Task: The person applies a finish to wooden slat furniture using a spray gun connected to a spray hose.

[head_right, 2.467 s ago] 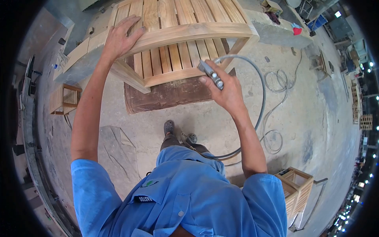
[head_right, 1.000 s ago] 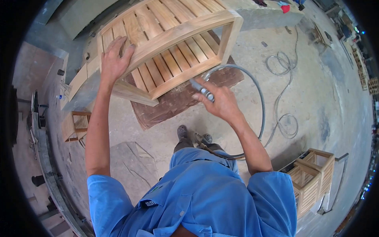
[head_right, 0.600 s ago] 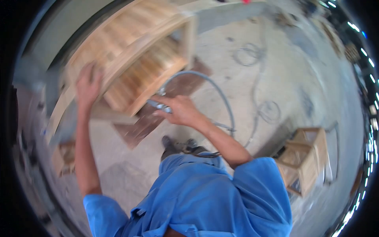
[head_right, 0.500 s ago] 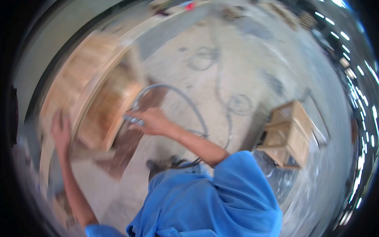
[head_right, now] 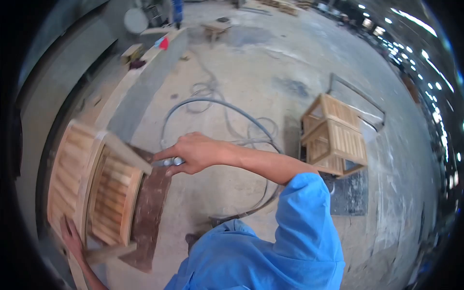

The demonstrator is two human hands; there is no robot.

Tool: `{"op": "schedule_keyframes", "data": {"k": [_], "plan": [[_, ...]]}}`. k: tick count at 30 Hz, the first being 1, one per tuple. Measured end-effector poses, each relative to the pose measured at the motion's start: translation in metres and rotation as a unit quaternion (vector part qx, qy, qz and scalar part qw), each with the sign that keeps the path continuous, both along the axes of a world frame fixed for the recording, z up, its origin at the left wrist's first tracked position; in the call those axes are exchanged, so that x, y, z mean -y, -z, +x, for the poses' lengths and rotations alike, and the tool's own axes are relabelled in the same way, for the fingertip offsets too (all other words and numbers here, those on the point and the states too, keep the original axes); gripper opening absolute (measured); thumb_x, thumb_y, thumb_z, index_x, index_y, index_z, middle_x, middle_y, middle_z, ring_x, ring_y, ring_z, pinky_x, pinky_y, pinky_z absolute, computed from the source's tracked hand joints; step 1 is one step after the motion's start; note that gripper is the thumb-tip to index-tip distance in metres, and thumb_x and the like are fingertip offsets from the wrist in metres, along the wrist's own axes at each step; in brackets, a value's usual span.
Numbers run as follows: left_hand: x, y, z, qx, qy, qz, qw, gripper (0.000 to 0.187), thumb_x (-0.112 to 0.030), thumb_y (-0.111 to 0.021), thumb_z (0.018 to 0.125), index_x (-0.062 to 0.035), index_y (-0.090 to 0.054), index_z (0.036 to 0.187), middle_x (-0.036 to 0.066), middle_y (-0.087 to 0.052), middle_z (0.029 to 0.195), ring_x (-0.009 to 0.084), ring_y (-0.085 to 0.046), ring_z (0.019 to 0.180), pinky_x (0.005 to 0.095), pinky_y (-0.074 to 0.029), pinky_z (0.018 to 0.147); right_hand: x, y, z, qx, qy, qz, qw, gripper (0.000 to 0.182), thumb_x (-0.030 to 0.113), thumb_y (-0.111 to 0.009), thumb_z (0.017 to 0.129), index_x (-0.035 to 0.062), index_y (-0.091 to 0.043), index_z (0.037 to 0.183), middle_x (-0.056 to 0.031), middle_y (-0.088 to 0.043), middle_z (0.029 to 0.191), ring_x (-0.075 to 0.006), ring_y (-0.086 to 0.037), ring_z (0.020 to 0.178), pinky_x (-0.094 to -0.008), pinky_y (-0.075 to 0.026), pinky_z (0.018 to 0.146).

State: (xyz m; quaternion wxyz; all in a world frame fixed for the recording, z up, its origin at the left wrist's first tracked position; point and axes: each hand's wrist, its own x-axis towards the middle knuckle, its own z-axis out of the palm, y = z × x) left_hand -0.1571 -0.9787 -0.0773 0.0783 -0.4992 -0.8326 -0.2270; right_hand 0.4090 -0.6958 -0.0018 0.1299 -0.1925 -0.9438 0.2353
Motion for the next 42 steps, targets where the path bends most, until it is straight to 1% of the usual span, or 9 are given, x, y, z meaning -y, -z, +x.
{"op": "schedule_keyframes", "data": {"k": [2,4,6,7,12,21,24,36,42], "plan": [[-0.001,-0.002,0.011,0.009,-0.01,-0.018,1.0,0.051,-0.021,-0.056,0.1,0.0048,-0.052,0.144,0.024,-0.052,0.148,0.0391,-0.045,0.142,0.0459,-0.031,0.121,0.006,0.004,-0.002,-0.006,0.018,-0.056,0.998,0.052,0.03,-0.077,0.089,0.0177,-0.063,0.137,-0.0149,-0.075,0.102,-0.0373,-0.071,0.082,-0.0442,-0.054,0.07],[0.006,0.003,0.015,-0.034,0.007,0.01,0.999,0.05,-0.026,-0.061,0.097,0.0015,-0.059,0.138,0.023,-0.057,0.143,0.0393,-0.05,0.137,0.0468,-0.035,0.118,0.009,0.022,-0.011,-0.046,0.007,-0.127,0.991,0.053,0.017,-0.077,0.087,0.0072,-0.062,0.137,-0.0176,-0.07,0.124,-0.0355,-0.073,0.099,-0.0402,-0.057,0.089],[0.007,-0.019,0.043,-0.07,-0.014,0.043,0.996,0.049,-0.031,-0.066,0.095,0.0013,-0.063,0.132,0.023,-0.061,0.138,0.0387,-0.054,0.132,0.044,-0.038,0.114,0.009,0.042,-0.043,-0.059,-0.027,-0.153,0.986,0.053,0.023,-0.076,0.09,0.0022,-0.062,0.137,-0.0172,-0.073,0.121,-0.0252,-0.075,0.096,-0.0353,-0.056,0.088],[0.004,-0.019,0.048,-0.077,-0.036,0.046,0.995,0.048,-0.032,-0.067,0.094,0.0004,-0.064,0.13,0.022,-0.062,0.138,0.0387,-0.056,0.131,0.0441,-0.04,0.113,0.009,0.039,-0.051,-0.077,-0.027,-0.139,0.987,0.05,0.021,-0.078,0.087,0.01,-0.066,0.134,-0.015,-0.072,0.123,-0.0324,-0.075,0.101,-0.0375,-0.058,0.086],[0.002,-0.026,0.051,-0.07,-0.06,0.033,0.995,0.047,-0.031,-0.067,0.096,0.0017,-0.064,0.13,0.023,-0.06,0.14,0.0374,-0.054,0.134,0.0424,-0.04,0.113,0.006,0.05,-0.111,-0.041,-0.064,-0.154,0.985,0.051,0.026,-0.077,0.089,0.0106,-0.065,0.136,-0.0159,-0.073,0.119,-0.0336,-0.074,0.103,-0.0385,-0.058,0.087],[0.0,-0.026,0.05,-0.088,-0.087,0.062,0.99,0.051,-0.039,-0.068,0.092,-0.0015,-0.068,0.126,0.02,-0.063,0.137,0.0373,-0.058,0.129,0.0462,-0.043,0.11,-0.006,0.088,-0.161,-0.079,-0.108,-0.019,0.991,0.054,0.038,-0.078,0.087,0.0161,-0.066,0.134,-0.0162,-0.076,0.105,-0.0362,-0.075,0.084,-0.0415,-0.058,0.075],[-0.001,-0.027,0.049,-0.088,-0.096,0.057,0.99,0.051,-0.04,-0.067,0.092,-0.0025,-0.068,0.126,0.02,-0.064,0.137,0.037,-0.059,0.127,0.0463,-0.044,0.109,-0.006,0.077,-0.165,-0.112,-0.076,0.002,0.991,0.055,0.038,-0.078,0.087,0.0168,-0.065,0.136,-0.0182,-0.076,0.101,-0.036,-0.075,0.083,-0.0416,-0.058,0.071],[-0.002,-0.031,0.051,-0.081,-0.094,0.065,0.99,0.051,-0.04,-0.068,0.091,-0.0001,-0.069,0.123,0.021,-0.065,0.133,0.0392,-0.061,0.124,0.0455,-0.046,0.107,0.0,0.091,-0.114,-0.006,-0.093,-0.078,0.993,0.054,0.04,-0.076,0.089,0.0164,-0.064,0.136,-0.0198,-0.075,0.101,-0.039,-0.074,0.089,-0.0429,-0.058,0.074],[-0.001,-0.029,0.055,-0.083,-0.09,0.075,0.99,0.05,-0.039,-0.068,0.092,0.0001,-0.069,0.123,0.022,-0.066,0.132,0.0398,-0.062,0.122,0.0457,-0.046,0.107,0.01,0.093,-0.13,-0.019,-0.028,-0.029,0.999,0.054,0.04,-0.076,0.09,0.017,-0.064,0.137,-0.0193,-0.075,0.106,-0.0372,-0.074,0.088,-0.0438,-0.058,0.076]]}}
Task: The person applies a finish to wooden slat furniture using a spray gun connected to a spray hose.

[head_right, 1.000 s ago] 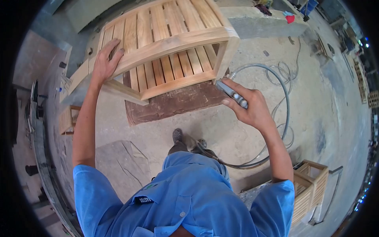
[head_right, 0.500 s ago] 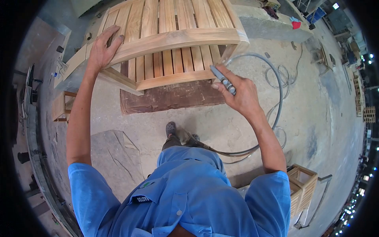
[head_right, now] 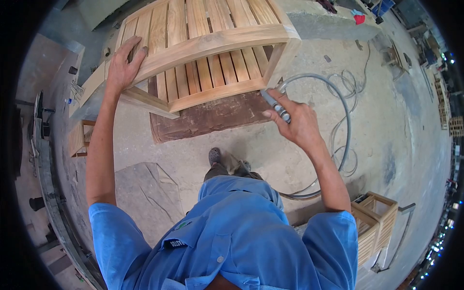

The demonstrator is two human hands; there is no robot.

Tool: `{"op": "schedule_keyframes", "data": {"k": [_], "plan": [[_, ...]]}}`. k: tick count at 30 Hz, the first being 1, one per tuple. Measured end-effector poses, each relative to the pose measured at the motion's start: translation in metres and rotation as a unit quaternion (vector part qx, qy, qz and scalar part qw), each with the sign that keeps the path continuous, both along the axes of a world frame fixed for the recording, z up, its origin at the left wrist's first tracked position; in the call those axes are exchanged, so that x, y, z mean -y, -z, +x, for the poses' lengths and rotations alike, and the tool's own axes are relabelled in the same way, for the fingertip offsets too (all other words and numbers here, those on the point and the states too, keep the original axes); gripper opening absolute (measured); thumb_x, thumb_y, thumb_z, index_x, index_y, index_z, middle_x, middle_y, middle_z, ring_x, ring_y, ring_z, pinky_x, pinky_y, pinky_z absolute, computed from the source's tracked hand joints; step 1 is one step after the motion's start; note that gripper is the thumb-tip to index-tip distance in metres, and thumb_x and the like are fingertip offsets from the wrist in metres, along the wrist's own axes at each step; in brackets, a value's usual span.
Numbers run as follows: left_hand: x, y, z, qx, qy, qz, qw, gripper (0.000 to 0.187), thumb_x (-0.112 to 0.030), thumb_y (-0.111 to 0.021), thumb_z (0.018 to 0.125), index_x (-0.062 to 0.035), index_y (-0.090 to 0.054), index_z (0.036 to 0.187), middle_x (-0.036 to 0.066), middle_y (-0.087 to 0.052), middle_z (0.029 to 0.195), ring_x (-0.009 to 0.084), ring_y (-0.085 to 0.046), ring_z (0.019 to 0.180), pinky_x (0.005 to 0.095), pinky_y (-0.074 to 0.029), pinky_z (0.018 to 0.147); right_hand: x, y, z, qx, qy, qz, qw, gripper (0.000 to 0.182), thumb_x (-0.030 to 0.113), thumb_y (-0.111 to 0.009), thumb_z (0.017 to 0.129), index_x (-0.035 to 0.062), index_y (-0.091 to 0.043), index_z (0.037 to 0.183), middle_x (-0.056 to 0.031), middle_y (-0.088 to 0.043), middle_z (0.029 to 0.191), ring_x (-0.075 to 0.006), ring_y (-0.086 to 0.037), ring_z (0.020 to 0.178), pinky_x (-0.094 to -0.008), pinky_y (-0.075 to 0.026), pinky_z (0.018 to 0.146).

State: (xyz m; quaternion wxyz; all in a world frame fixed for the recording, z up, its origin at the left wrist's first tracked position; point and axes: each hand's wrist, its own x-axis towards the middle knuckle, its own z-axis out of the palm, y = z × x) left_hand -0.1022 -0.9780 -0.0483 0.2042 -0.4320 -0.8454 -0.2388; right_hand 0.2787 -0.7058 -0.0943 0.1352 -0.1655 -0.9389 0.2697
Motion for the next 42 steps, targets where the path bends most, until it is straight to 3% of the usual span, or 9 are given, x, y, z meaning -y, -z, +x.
{"op": "schedule_keyframes", "data": {"k": [2,7,16,19,25,32,35,38,42], "plan": [[0.0,0.001,0.0,0.0,0.001,0.0,1.0,0.049,-0.038,-0.068,0.091,-0.0002,-0.069,0.123,0.022,-0.066,0.132,0.0395,-0.062,0.123,0.0454,-0.046,0.106,0.013,0.011,0.0,-0.035,-0.065,-0.04,0.997,0.053,0.039,-0.075,0.09,0.0174,-0.065,0.136,-0.018,-0.075,0.107,-0.0366,-0.074,0.086,-0.0436,-0.059,0.075],[0.003,-0.001,0.002,0.006,-0.009,-0.029,1.0,0.049,-0.036,-0.066,0.094,0.0017,-0.066,0.126,0.024,-0.062,0.136,0.0392,-0.059,0.128,0.0431,-0.044,0.11,0.041,0.011,-0.007,-0.029,-0.087,-0.105,0.99,0.052,0.039,-0.077,0.089,0.0194,-0.066,0.135,-0.0147,-0.075,0.109,-0.0365,-0.074,0.087,-0.0433,-0.059,0.075],[-0.001,0.0,0.004,0.005,0.002,-0.017,1.0,0.049,-0.038,-0.066,0.092,0.0002,-0.07,0.122,0.024,-0.065,0.132,0.0413,-0.062,0.122,0.0452,-0.047,0.106,0.014,0.014,-0.015,-0.115,0.046,-0.021,0.992,0.049,0.04,-0.076,0.089,0.0231,-0.067,0.133,-0.0146,-0.076,0.105,-0.0372,-0.074,0.087,-0.0421,-0.059,0.074],[-0.001,-0.001,0.005,0.025,-0.013,-0.018,0.999,0.049,-0.037,-0.066,0.092,0.0006,-0.069,0.123,0.025,-0.064,0.132,0.0415,-0.061,0.123,0.0449,-0.046,0.107,0.014,0.002,-0.034,-0.101,0.05,-0.067,0.991,0.047,0.04,-0.075,0.09,0.0233,-0.067,0.134,-0.0156,-0.076,0.102,-0.0371,-0.074,0.086,-0.0433,-0.058,0.076],[-0.002,-0.003,0.011,0.036,-0.027,-0.022,0.999,0.05,-0.038,-0.066,0.093,0.0004,-0.068,0.125,0.026,-0.063,0.133,0.0408,-0.061,0.125,0.0443,-0.046,0.108,0.013,0.005,-0.066,-0.124,0.073,-0.046,0.989,0.047,0.043,-0.073,0.091,0.0226,-0.067,0.133,-0.0184,-0.076,0.095,-0.0383,-0.074,0.084,-0.045,-0.057,0.077],[-0.002,-0.007,0.016,0.029,0.058,-0.012,0.998,0.052,-0.04,-0.069,0.092,0.0051,-0.07,0.119,0.028,-0.066,0.128,0.041,-0.062,0.124,0.0447,-0.047,0.106,0.022,0.034,-0.093,-0.117,0.092,-0.051,0.987,0.048,0.044,-0.073,0.092,0.0246,-0.067,0.135,-0.0156,-0.077,0.092,-0.0331,-0.075,0.079,-0.0435,-0.057,0.074],[-0.002,-0.012,0.017,0.054,0.083,-0.017,0.995,0.056,-0.041,-0.073,0.089,0.005,-0.069,0.121,0.027,-0.065,0.13,0.04,-0.062,0.124,0.0443,-0.048,0.106,0.047,0.035,-0.102,-0.129,-0.028,-0.19,0.973,0.05,0.042,-0.076,0.09,0.0237,-0.067,0.135,-0.0103,-0.078,0.092,-0.0276,-0.075,0.08,-0.0399,-0.057,0.073],[-0.004,-0.019,0.018,0.041,0.096,-0.055,0.993,0.062,-0.044,-0.079,0.084,0.0024,-0.068,0.124,0.026,-0.065,0.131,0.0384,-0.062,0.124,0.0444,-0.049,0.106,0.062,0.036,-0.106,-0.155,-0.093,-0.25,0.951,0.051,0.041,-0.077,0.089,0.0218,-0.067,0.135,-0.011,-0.078,0.096,-0.0275,-0.076,0.083,-0.0386,-0.057,0.073],[-0.011,-0.031,0.03,-0.064,0.127,-0.164,0.976,0.066,-0.04,-0.081,0.082,-0.0042,-0.064,0.135,0.024,-0.063,0.135,0.0378,-0.061,0.128,0.0444,-0.049,0.106,0.067,0.049,-0.101,-0.224,-0.097,-0.254,0.936,0.056,0.043,-0.077,0.088,0.0112,-0.067,0.133,-0.0147,-0.077,0.092,-0.0291,-0.074,0.079,-0.0386,-0.057,0.072]]}}
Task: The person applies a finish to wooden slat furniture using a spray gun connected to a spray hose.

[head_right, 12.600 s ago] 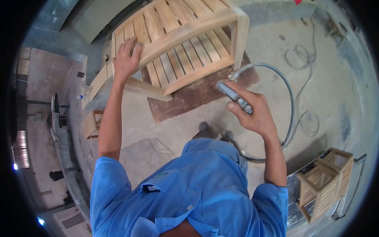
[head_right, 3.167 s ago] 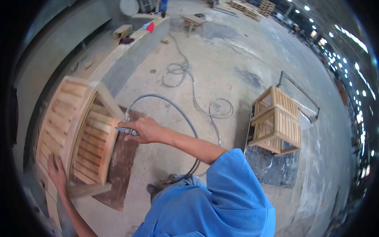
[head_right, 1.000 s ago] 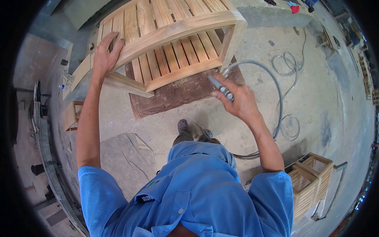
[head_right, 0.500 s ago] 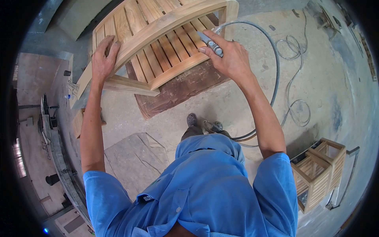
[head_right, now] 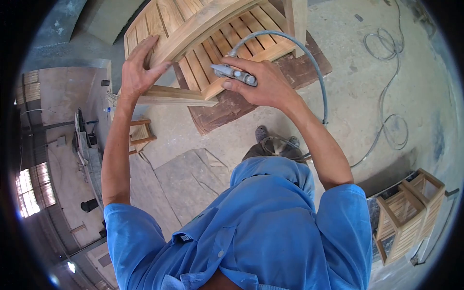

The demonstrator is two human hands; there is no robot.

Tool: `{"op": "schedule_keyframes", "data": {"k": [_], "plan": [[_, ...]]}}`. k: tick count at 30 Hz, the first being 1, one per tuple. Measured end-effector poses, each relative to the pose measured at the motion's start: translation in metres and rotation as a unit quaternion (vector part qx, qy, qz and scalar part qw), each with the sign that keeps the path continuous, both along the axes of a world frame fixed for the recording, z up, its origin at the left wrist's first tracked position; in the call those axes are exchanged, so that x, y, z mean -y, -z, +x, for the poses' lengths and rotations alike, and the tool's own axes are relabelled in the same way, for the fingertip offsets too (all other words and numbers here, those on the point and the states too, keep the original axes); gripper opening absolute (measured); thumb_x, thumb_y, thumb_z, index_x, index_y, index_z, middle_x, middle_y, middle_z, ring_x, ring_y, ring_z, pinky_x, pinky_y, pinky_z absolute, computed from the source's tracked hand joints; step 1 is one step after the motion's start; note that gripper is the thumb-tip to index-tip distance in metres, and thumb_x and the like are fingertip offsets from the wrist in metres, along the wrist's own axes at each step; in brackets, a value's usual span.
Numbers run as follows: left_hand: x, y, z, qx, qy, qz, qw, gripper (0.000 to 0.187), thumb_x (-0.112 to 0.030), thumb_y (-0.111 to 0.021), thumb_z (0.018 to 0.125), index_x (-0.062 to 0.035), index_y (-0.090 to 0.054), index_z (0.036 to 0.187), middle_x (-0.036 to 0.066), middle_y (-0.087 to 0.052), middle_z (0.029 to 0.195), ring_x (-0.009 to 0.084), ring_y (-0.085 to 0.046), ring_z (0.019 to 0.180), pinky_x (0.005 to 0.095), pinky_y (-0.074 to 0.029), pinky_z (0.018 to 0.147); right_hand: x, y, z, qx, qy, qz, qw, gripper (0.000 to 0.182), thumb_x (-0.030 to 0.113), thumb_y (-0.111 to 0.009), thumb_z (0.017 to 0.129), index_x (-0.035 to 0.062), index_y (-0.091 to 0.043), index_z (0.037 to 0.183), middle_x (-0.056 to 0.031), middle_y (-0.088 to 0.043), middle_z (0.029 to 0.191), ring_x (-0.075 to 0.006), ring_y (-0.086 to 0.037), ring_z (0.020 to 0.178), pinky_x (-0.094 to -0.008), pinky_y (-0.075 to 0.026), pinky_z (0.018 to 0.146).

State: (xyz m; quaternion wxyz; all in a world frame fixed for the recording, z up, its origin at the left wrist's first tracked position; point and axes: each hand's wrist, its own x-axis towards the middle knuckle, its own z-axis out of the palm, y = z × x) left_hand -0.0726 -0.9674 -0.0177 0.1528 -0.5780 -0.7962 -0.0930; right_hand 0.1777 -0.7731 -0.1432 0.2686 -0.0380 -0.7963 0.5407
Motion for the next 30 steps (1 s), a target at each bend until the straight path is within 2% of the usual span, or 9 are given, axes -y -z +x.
{"op": "schedule_keyframes", "data": {"k": [2,4,6,10,11,14,18,22,30], "plan": [[-0.005,-0.006,0.002,-0.06,0.002,-0.043,0.997,0.067,-0.04,-0.082,0.081,-0.0054,-0.064,0.135,0.024,-0.063,0.136,0.0386,-0.061,0.127,0.0459,-0.051,0.105,-0.001,0.004,0.007,0.018,-0.002,-0.011,1.0,0.057,0.044,-0.078,0.088,0.0097,-0.068,0.132,-0.0148,-0.077,0.09,-0.0286,-0.074,0.078,-0.0384,-0.056,0.071],[-0.007,-0.01,-0.002,-0.049,-0.033,-0.093,0.994,0.076,-0.051,-0.084,0.075,-0.013,-0.064,0.138,0.024,-0.063,0.135,0.0391,-0.069,0.113,0.0452,-0.057,0.096,-0.004,0.003,0.014,0.038,-0.008,-0.018,0.999,0.057,0.044,-0.078,0.087,0.0083,-0.069,0.13,-0.015,-0.076,0.089,-0.0281,-0.074,0.076,-0.0382,-0.056,0.069],[-0.008,-0.014,-0.005,-0.055,-0.022,-0.092,0.994,0.071,-0.046,-0.083,0.079,-0.0094,-0.064,0.136,0.025,-0.066,0.129,0.0384,-0.069,0.112,0.0458,-0.058,0.093,-0.007,-0.002,0.023,0.105,-0.04,-0.046,0.993,0.053,0.034,-0.079,0.089,0.0063,-0.067,0.133,-0.0117,-0.076,0.087,-0.0157,-0.072,0.076,-0.0312,-0.054,0.071],[-0.017,-0.03,-0.02,-0.017,-0.018,-0.087,0.996,0.062,-0.041,-0.082,0.083,-0.0047,-0.067,0.131,0.026,-0.073,0.109,0.0361,-0.074,0.102,0.0433,-0.06,0.086,-0.01,-0.001,0.029,0.095,-0.044,-0.047,0.993,0.056,0.036,-0.079,0.089,0.0069,-0.067,0.134,-0.0113,-0.075,0.085,-0.0146,-0.071,0.074,-0.0304,-0.053,0.069],[-0.017,-0.027,-0.038,-0.044,0.01,-0.044,0.998,0.055,-0.043,-0.078,0.086,-0.0088,-0.07,0.129,0.023,-0.074,0.09,0.0347,-0.076,0.083,0.0428,-0.06,0.075,-0.011,-0.006,0.029,0.087,-0.041,-0.044,0.994,0.056,0.036,-0.079,0.088,0.0064,-0.066,0.134,-0.0119,-0.075,0.087,-0.0155,-0.071,0.075,-0.031,-0.054,0.07],[-0.036,-0.044,-0.072,-0.015,-0.052,-0.03,0.998,0.052,-0.043,-0.078,0.086,-0.0061,-0.073,0.123,0.023,-0.074,0.088,0.0356,-0.075,0.079,0.0423,-0.059,0.074,-0.011,-0.011,0.013,0.033,-0.023,-0.024,0.999,0.057,0.035,-0.08,0.087,0.0055,-0.066,0.134,-0.0138,-0.076,0.092,-0.018,-0.072,0.076,-0.0325,-0.054,0.07],[-0.063,-0.057,-0.141,-0.04,-0.055,-0.03,0.997,0.053,-0.05,-0.072,0.09,-0.0104,-0.073,0.124,0.024,-0.074,0.09,0.0383,-0.074,0.086,0.045,-0.057,0.083,-0.016,-0.027,-0.017,-0.014,-0.003,0.031,0.999,0.057,0.029,-0.082,0.085,0.0048,-0.066,0.134,-0.017,-0.076,0.1,-0.0236,-0.073,0.079,-0.0348,-0.055,0.072],[-0.083,-0.061,-0.182,-0.012,-0.053,-0.044,0.998,0.051,-0.05,-0.07,0.091,-0.0129,-0.072,0.126,0.021,-0.075,0.105,0.0393,-0.071,0.099,0.0452,-0.055,0.09,-0.021,-0.042,-0.051,-0.052,0.008,0.051,0.997,0.055,0.024,-0.082,0.084,0.0051,-0.066,0.134,-0.0176,-0.076,0.1,-0.0256,-0.073,0.079,-0.0351,-0.055,0.072],[-0.115,-0.073,-0.245,0.074,-0.058,-0.098,0.991,0.054,-0.054,-0.069,0.089,-0.0147,-0.072,0.127,0.018,-0.074,0.116,0.0358,-0.07,0.108,0.0435,-0.053,0.098,-0.012,-0.056,-0.082,0.015,-0.017,0.092,0.996,0.06,0.024,-0.083,0.08,0.0056,-0.065,0.134,-0.0213,-0.074,0.102,-0.0319,-0.074,0.081,-0.0377,-0.056,0.073]]}}
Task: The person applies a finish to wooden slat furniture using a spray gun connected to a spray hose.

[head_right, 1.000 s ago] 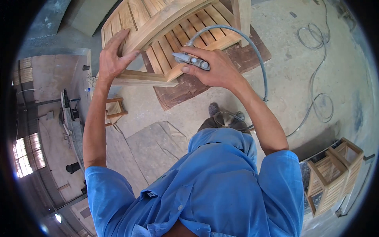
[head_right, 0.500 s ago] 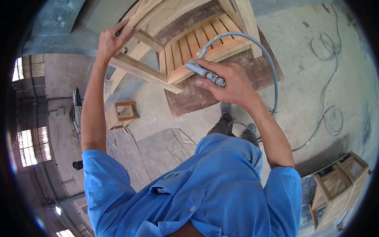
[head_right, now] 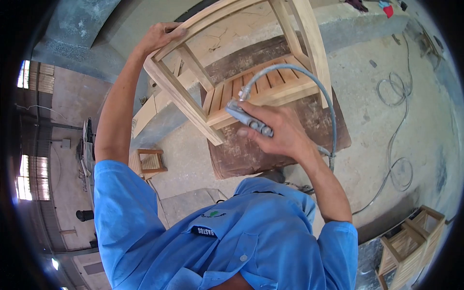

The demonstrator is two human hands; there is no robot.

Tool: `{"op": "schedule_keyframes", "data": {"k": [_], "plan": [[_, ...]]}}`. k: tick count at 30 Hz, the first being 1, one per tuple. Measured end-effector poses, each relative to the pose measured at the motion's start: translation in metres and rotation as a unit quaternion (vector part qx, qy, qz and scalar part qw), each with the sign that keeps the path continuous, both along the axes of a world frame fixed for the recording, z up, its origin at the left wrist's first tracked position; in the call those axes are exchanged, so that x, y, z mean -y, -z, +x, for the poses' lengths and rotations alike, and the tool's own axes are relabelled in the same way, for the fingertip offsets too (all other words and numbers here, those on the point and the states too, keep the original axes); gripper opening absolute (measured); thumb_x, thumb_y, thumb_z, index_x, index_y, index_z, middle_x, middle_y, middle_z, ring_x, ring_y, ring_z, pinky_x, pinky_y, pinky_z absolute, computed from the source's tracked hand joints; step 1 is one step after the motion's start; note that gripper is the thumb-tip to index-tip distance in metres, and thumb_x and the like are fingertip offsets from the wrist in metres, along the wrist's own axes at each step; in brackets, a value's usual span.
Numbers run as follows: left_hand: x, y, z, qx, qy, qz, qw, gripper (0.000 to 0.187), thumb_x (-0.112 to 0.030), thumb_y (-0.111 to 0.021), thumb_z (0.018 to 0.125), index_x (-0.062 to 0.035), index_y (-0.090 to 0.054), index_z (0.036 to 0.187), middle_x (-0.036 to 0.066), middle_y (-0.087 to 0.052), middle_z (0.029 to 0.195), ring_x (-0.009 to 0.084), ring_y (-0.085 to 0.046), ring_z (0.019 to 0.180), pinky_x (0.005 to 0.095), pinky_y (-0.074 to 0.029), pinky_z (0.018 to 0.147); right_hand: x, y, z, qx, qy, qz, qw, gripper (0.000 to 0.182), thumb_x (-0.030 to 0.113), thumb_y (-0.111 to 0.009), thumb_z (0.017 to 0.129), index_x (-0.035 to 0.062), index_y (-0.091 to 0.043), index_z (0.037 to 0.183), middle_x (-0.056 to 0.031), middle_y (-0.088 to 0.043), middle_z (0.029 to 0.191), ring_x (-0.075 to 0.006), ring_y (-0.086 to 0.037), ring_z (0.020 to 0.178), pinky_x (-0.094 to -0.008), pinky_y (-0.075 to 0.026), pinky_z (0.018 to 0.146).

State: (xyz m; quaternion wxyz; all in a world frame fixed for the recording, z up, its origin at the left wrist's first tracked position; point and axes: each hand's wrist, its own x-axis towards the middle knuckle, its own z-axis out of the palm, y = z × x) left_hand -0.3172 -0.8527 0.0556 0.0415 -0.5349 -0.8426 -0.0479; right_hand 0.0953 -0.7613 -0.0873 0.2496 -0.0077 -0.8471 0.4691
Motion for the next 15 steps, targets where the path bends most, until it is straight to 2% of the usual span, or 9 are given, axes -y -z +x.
{"op": "schedule_keyframes", "data": {"k": [2,4,6,8,9,10,11,14,15], "plan": [[-0.001,0.001,-0.009,0.035,-0.007,0.012,0.999,0.06,-0.06,-0.069,0.087,-0.0131,-0.073,0.125,0.017,-0.074,0.116,0.035,-0.07,0.11,0.042,-0.052,0.098,0.004,-0.006,-0.001,0.016,0.004,0.01,1.0,0.06,0.022,-0.083,0.078,0.0055,-0.066,0.133,-0.0206,-0.074,0.098,-0.0336,-0.073,0.08,-0.0379,-0.055,0.074],[0.016,0.012,-0.016,0.071,0.017,0.049,0.996,0.064,-0.062,-0.068,0.085,-0.0125,-0.073,0.125,0.018,-0.074,0.116,0.0346,-0.071,0.108,0.0447,-0.051,0.098,0.003,-0.006,-0.003,-0.058,0.031,-0.019,0.998,0.06,0.022,-0.083,0.078,0.0032,-0.066,0.132,-0.0203,-0.074,0.093,-0.0326,-0.072,0.076,-0.0376,-0.055,0.072],[0.044,0.034,-0.003,-0.016,-0.014,0.126,0.992,0.067,-0.056,-0.072,0.084,-0.0125,-0.065,0.135,0.02,-0.069,0.126,0.0376,-0.066,0.115,0.0482,-0.048,0.101,-0.003,-0.005,0.0,-0.07,0.058,-0.01,0.996,0.06,0.021,-0.084,0.077,0.0039,-0.066,0.132,-0.0196,-0.072,0.088,-0.0332,-0.071,0.073,-0.0391,-0.054,0.068],[0.078,0.051,0.047,-0.258,-0.178,0.162,0.936,0.093,-0.046,-0.08,0.079,-0.0045,-0.042,0.153,0.025,-0.052,0.147,0.045,-0.05,0.135,0.0441,-0.04,0.112,-0.009,-0.003,0.009,-0.085,0.093,-0.001,0.992,0.06,0.019,-0.084,0.077,0.0046,-0.066,0.132,-0.0189,-0.07,0.082,-0.0338,-0.07,0.07,-0.0407,-0.054,0.064],[0.103,0.082,0.038,-0.149,-0.248,0.255,0.923,0.106,-0.042,-0.083,0.078,0.004,-0.028,0.156,0.028,-0.039,0.156,0.042,-0.041,0.143,0.0442,-0.035,0.116,-0.01,-0.001,0.014,-0.082,0.115,-0.006,0.99,0.061,0.019,-0.084,0.076,0.0034,-0.066,0.132,-0.0193,-0.07,0.082,-0.0332,-0.07,0.069,-0.0406,-0.054,0.064],[0.116,0.115,0.05,0.041,-0.251,0.412,0.875,0.106,-0.04,-0.084,0.08,0.0114,-0.027,0.153,0.029,-0.042,0.154,0.0386,-0.044,0.141,0.0437,-0.036,0.116,-0.01,-0.001,0.016,-0.077,0.136,-0.011,0.988,0.061,0.019,-0.084,0.076,0.0023,-0.065,0.132,-0.0197,-0.07,0.082,-0.0327,-0.07,0.069,-0.0405,-0.054,0.064],[0.124,0.162,0.044,0.216,-0.398,0.426,0.783,0.105,-0.041,-0.082,0.083,0.0087,-0.024,0.155,0.025,-0.042,0.156,0.0342,-0.043,0.142,0.0416,-0.034,0.118,-0.007,-0.002,0.015,-0.086,0.145,-0.014,0.986,0.062,0.019,-0.084,0.076,0.0014,-0.065,0.132,-0.0202,-0.071,0.086,-0.0318,-0.072,0.071,-0.0402,-0.055,0.066],[0.115,0.193,0.065,0.312,-0.307,0.461,0.772,0.11,-0.041,-0.081,0.084,0.0096,-0.017,0.158,0.026,-0.039,0.158,0.0392,-0.041,0.143,0.0411,-0.032,0.119,0.004,-0.007,0.005,-0.129,0.112,0.027,0.985,0.064,0.022,-0.085,0.076,0.0027,-0.065,0.133,-0.0213,-0.074,0.097,-0.0328,-0.075,0.08,-0.0388,-0.058,0.07],[0.114,0.2,0.072,0.319,-0.308,0.462,0.767,0.11,-0.041,-0.081,0.084,0.0096,-0.017,0.158,0.026,-0.039,0.158,0.0392,-0.041,0.143,0.0411,-0.032,0.119,0.004,-0.007,0.012,-0.122,0.112,0.033,0.986,0.064,0.022,-0.085,0.076,0.0027,-0.065,0.133,-0.0213,-0.074,0.097,-0.0328,-0.075,0.08,-0.0388,-0.058,0.07]]}}
